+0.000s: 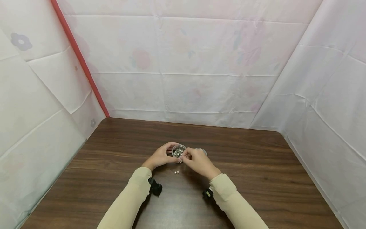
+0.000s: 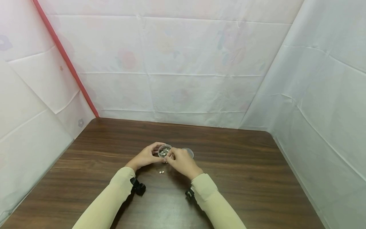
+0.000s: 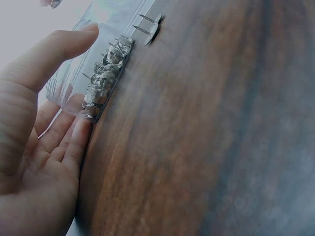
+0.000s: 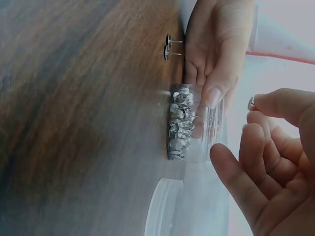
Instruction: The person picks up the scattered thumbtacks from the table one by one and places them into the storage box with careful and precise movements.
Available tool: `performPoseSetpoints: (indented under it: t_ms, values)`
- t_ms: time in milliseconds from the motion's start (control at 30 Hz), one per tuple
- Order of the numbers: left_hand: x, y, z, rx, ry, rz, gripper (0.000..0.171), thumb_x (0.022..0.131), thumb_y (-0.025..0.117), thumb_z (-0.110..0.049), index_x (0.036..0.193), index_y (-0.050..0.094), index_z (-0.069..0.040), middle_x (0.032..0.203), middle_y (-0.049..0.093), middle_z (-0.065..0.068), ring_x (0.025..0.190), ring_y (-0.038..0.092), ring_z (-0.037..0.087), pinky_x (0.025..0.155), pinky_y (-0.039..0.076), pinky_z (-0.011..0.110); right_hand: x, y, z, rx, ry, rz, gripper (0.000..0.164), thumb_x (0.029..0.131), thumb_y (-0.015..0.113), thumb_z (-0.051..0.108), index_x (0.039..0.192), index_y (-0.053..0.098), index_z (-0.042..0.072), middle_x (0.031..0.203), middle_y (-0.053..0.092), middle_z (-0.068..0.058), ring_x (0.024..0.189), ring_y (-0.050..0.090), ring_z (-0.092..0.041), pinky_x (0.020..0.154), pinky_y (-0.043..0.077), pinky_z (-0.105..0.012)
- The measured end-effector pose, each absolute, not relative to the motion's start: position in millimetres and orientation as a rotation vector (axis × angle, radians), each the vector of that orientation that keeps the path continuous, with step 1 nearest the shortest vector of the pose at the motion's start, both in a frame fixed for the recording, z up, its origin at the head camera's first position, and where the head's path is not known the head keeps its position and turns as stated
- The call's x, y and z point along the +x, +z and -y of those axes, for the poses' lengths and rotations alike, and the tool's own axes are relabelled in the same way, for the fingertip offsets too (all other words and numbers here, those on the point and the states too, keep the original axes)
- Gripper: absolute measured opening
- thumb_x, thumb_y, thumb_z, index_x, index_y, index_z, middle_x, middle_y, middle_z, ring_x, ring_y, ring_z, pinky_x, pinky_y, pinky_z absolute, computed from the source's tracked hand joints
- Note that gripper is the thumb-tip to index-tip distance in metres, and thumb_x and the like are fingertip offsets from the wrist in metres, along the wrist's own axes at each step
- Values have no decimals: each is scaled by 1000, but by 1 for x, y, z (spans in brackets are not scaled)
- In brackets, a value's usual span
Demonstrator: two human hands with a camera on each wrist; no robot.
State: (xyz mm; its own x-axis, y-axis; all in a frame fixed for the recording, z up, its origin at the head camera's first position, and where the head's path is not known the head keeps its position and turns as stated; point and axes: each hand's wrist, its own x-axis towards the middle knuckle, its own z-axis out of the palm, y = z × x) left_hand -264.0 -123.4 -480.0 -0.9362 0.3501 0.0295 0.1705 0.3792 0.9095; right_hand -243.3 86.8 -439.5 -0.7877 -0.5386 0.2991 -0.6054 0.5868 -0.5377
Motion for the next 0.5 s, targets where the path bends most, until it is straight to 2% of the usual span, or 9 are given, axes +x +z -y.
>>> performPoseSetpoints:
  t_ms: [100,267,500]
  values:
    - [-269,-489,124,442,1595,-2470,69,68,82,-38,128,50,-27,121,54,0,108,52,15,93,47,43,-245,-440,-86,930,996,2712,7,88,63,22,82,63,21,60,55,11,47,43,-2,43,38,-19]
    - [-269,-489,124,433,1592,-2478,69,68,83,-34,129,51,-24,121,55,0,107,52,14,93,47,43,-249,-442,-87,887,1032,2717,7,89,63,23,83,64,19,61,55,10,49,44,-4,44,39,-20]
    - [-270,-490,124,413,1573,-2488,69,67,83,-37,127,51,-29,122,54,-3,109,51,14,95,46,43,-257,-447,-87,872,1023,2721,8,90,61,21,83,63,18,60,54,9,46,41,-3,42,36,-19]
